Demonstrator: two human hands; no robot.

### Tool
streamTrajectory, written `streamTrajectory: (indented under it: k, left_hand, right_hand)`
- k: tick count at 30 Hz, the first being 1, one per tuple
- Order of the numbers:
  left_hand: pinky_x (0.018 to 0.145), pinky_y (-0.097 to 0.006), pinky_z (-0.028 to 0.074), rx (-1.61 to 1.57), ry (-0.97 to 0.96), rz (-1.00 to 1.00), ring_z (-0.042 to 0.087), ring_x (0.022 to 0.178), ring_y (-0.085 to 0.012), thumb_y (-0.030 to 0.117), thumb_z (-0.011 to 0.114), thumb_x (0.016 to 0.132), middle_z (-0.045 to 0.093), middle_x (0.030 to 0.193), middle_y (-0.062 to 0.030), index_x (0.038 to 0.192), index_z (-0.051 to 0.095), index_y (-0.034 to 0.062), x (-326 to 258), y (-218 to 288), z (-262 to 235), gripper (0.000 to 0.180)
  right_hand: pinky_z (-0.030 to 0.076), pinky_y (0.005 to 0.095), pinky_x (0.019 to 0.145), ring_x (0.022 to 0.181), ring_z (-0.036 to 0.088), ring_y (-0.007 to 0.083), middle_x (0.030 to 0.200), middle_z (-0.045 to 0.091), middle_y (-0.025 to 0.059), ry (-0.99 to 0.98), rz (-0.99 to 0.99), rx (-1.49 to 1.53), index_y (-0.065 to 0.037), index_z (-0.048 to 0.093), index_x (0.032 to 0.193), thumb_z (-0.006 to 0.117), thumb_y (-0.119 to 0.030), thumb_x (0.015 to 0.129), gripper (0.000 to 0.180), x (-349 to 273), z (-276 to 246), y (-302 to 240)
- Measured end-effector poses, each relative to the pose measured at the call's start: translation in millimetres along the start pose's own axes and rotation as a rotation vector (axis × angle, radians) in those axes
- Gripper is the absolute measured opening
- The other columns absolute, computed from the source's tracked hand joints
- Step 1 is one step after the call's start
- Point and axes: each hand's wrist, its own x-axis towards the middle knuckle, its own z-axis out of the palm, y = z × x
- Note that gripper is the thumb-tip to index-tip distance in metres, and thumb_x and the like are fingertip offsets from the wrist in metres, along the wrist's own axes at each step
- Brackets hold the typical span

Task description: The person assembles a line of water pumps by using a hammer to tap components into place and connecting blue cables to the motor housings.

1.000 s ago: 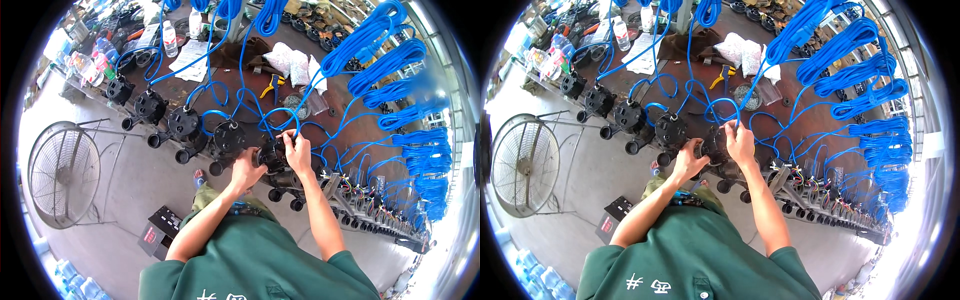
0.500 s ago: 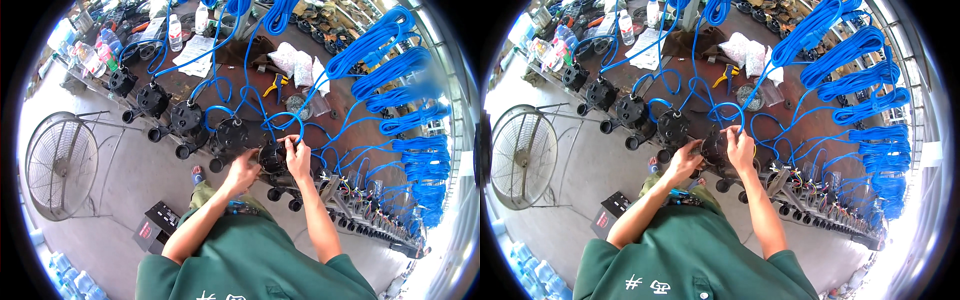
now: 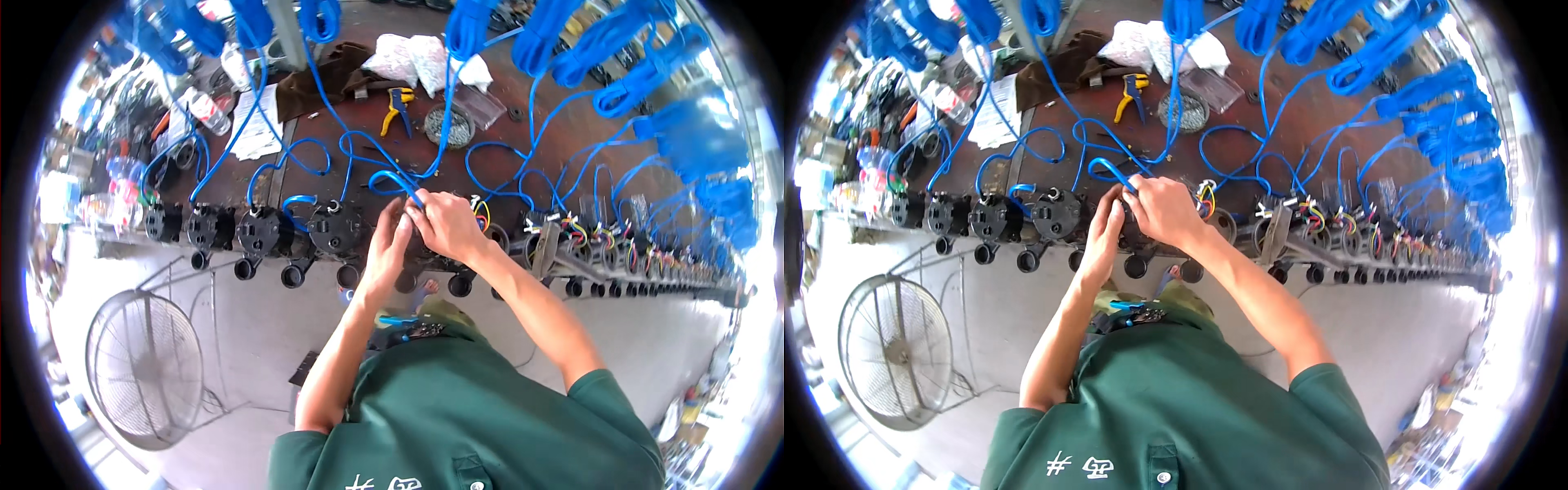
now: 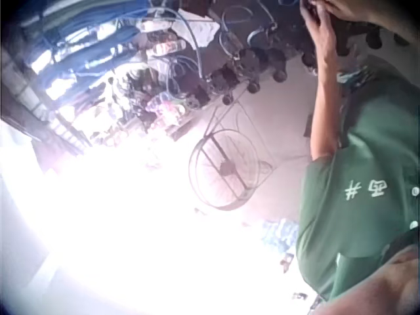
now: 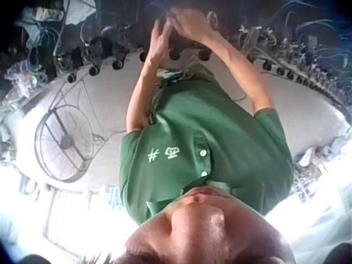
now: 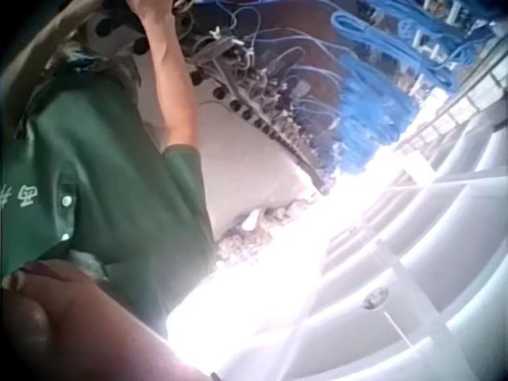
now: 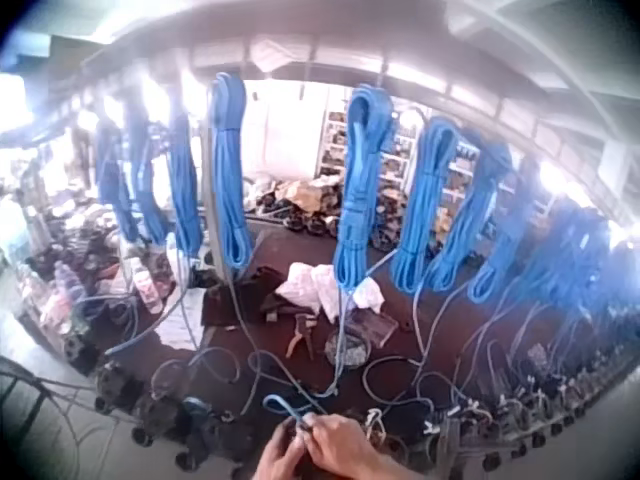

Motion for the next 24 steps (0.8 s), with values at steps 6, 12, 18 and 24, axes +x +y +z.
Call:
streamTrajectory:
  k: [6, 12, 18, 24]
  left_hand:
    - [0.106, -0.037, 0.047, 0.042, -0.181, 0.041, 0.060, 0.120, -0.0199, 0.035, 0.083, 0.089, 0.064, 0.129, -0.0130, 0.142, 0.054, -0.0012, 34, -26, -12, 0.070]
    - [0.092, -0.030, 0.050, 0.205, -0.100, 0.063, 0.062, 0.102, -0.0157, 0.024, 0.075, 0.084, 0.065, 0.112, -0.0068, 0.127, 0.066, -0.0008, 26, -12, -3, 0.051]
    - [0.094, -0.036, 0.049, 0.257, -0.078, 0.273, 0.062, 0.105, -0.0219, 0.025, 0.073, 0.080, 0.066, 0.114, -0.0128, 0.120, 0.069, -0.0043, 33, -23, -3, 0.050]
    - [0.095, -0.036, 0.049, 0.272, -0.131, 0.166, 0.064, 0.103, -0.0253, 0.023, 0.072, 0.074, 0.067, 0.114, -0.0156, 0.116, 0.071, -0.0055, 41, -15, -6, 0.051]
  right_hand:
    - [0.054, 0.0475, 0.090, 0.105, 0.066, 0.0394, 0.112, 0.066, 0.0208, 0.001, 0.023, 0.275, 0.000, 0.060, 0.123, 0.064, -0.016, 0.100, 0.028, -12, -9, 12]
    - [0.047, 0.0482, 0.104, 0.119, 0.062, 0.0358, 0.126, 0.066, 0.0157, 0.344, 0.476, -0.369, -0.006, 0.060, 0.132, 0.061, -0.006, 0.095, 0.037, -138, -120, 79]
    - [0.041, 0.0473, 0.106, 0.126, 0.054, 0.0313, 0.124, 0.061, 0.0117, -0.127, 0.748, -0.772, -0.005, 0.062, 0.125, 0.070, 0.004, 0.073, 0.054, -205, -134, 85]
    - [0.052, 0.0439, 0.083, 0.091, 0.065, 0.0315, 0.095, 0.068, 0.0084, -0.071, 0.652, -0.728, -0.007, 0.065, 0.107, 0.075, -0.006, 0.075, 0.034, -198, -150, 82]
